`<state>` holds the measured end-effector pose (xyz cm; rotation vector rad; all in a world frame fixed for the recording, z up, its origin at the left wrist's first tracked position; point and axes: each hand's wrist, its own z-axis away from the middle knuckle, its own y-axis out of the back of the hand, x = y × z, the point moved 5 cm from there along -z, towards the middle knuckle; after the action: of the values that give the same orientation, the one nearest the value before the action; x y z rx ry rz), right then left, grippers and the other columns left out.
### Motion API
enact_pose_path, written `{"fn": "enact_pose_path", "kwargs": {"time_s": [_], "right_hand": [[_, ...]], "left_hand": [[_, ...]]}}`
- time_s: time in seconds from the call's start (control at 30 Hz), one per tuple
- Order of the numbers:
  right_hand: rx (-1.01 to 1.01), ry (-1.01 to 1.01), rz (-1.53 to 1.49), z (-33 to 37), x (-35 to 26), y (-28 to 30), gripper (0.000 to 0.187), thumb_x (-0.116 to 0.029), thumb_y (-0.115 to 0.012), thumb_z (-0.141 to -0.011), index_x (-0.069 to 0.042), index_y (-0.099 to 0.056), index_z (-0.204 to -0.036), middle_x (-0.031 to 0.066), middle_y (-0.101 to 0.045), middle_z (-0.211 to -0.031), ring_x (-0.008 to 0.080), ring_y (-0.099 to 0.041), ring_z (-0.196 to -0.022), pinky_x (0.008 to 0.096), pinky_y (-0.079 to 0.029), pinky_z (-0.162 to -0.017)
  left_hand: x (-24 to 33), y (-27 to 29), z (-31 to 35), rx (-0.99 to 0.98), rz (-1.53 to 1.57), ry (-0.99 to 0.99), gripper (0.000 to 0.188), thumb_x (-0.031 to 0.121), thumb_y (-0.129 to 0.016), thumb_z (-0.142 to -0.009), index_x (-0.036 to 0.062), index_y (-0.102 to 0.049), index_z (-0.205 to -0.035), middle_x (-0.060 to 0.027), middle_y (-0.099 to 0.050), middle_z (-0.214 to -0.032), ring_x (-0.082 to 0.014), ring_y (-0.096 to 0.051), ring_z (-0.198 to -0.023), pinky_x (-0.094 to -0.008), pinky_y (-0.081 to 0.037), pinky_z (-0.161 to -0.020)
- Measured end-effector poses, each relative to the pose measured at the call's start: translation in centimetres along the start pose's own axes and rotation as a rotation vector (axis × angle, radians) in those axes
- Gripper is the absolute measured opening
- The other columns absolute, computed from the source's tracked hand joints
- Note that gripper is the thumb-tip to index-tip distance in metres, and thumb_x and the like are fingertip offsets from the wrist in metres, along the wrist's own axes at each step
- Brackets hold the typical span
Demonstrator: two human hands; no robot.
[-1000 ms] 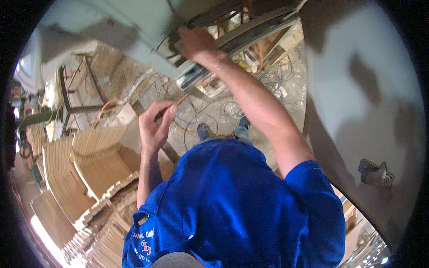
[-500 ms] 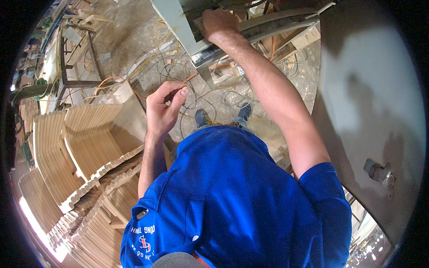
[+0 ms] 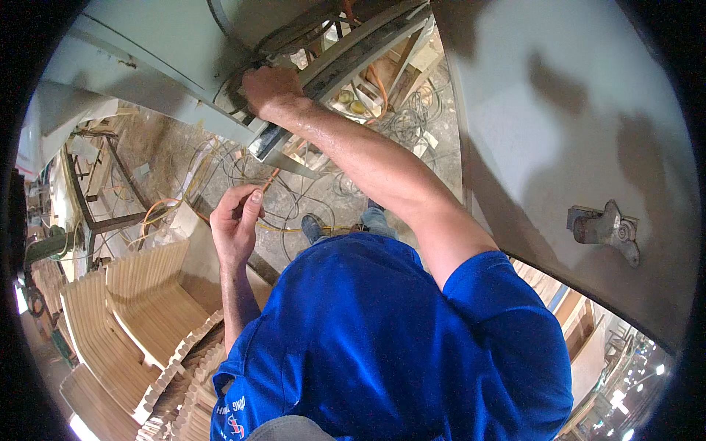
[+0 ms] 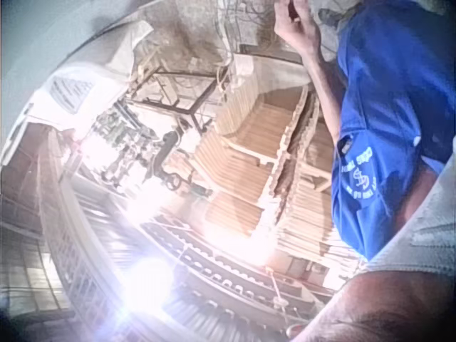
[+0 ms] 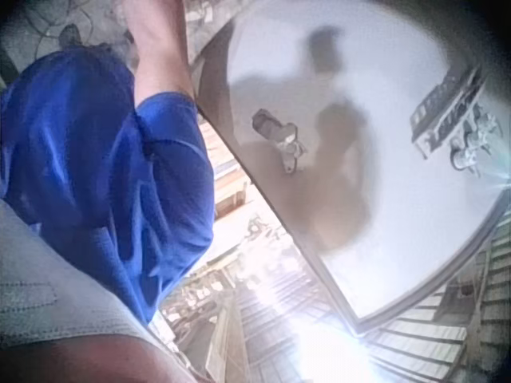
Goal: The person handles electrical wires and plugs, repeatedly plugging and unplugging a power strip and connecting cables to a machine's control panel. The worker also moves a metal rack and adjusts the position of the power strip on the floor.
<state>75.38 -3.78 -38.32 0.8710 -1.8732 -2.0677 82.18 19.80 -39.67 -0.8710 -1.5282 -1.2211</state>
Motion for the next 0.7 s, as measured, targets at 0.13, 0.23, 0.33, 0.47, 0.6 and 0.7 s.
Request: {"fn": "enact_pose_path", "kwargs": {"time_s": [0.13,0.23,0.33,0.47,0.6,0.7], "right_hand": [[0.018,0.028,0.02,-0.1,0.4,0.8,0.02,-0.018,-0.063,-0.091,-0.009,-0.078,-0.102,0.0141,-0.076,-0.104,0.0316,-0.074,-0.102,0.0463,-0.058,-0.084],[-0.045,0.042,0.017,-0.8,-0.2,0.1,0.018,-0.016,-0.066,-0.087,-0.006,-0.077,-0.098,0.0159,-0.076,-0.096,0.0337,-0.074,-0.094,0.0465,-0.06,-0.08],[-0.008,0.071,0.017,-0.4,-0.3,0.1,0.017,-0.017,-0.066,-0.087,-0.007,-0.077,-0.094,0.0153,-0.076,-0.097,0.0321,-0.075,-0.095,0.0454,-0.06,-0.079],[0.041,0.038,-0.024,-1.0,-0.7,0.1,0.017,-0.016,-0.067,-0.085,-0.006,-0.078,-0.092,0.0148,-0.077,-0.092,0.0324,-0.075,-0.092,0.0469,-0.06,-0.077],[0.106,0.077,-0.112,0.0,-1.3,2.2,0.02,-0.019,-0.065,-0.087,-0.005,-0.076,-0.095,0.017,-0.075,-0.087,0.0341,-0.075,-0.086,0.0482,-0.059,-0.074],[0.224,0.095,-0.248,4.0,-0.5,5.2,0.028,-0.029,-0.063,-0.094,-0.004,-0.073,-0.098,0.0188,-0.073,-0.083,0.0323,-0.074,-0.08,0.0466,-0.059,-0.073]], "left_hand": [[0.5,-0.4,-1.0,-0.03,-0.028,0.011,0.015,0.014,-0.067,-0.1,-0.0005,-0.069,-0.105,-0.002,-0.065,-0.082,-0.0087,-0.058,-0.072,-0.0245,-0.048,-0.065],[0.4,-0.4,-1.0,-0.022,-0.023,0.05,0.016,0.014,-0.067,-0.1,-0.0015,-0.068,-0.105,-0.0016,-0.064,-0.082,-0.0085,-0.058,-0.072,-0.0243,-0.048,-0.066],[0.2,-0.9,-1.2,-0.04,0.019,0.045,0.018,0.015,-0.069,-0.099,-0.0017,-0.069,-0.105,-0.0016,-0.065,-0.082,-0.0081,-0.059,-0.072,-0.0245,-0.049,-0.067],[0.5,-1.8,-2.0,-0.076,-0.024,0.018,0.018,0.016,-0.07,-0.098,-0.0009,-0.07,-0.106,-0.0023,-0.066,-0.082,-0.0079,-0.059,-0.071,-0.0248,-0.05,-0.067],[0.0,-2.0,-2.7,-0.092,-0.027,0.044,0.017,0.015,-0.07,-0.097,-0.0004,-0.07,-0.106,-0.0031,-0.067,-0.085,-0.0087,-0.06,-0.073,-0.0254,-0.051,-0.068],[-1.6,-2.6,-2.5,-0.099,-0.017,0.078,0.016,0.013,-0.072,-0.095,-0.0002,-0.07,-0.105,-0.0039,-0.069,-0.086,-0.0092,-0.062,-0.075,-0.0263,-0.051,-0.069]]}}
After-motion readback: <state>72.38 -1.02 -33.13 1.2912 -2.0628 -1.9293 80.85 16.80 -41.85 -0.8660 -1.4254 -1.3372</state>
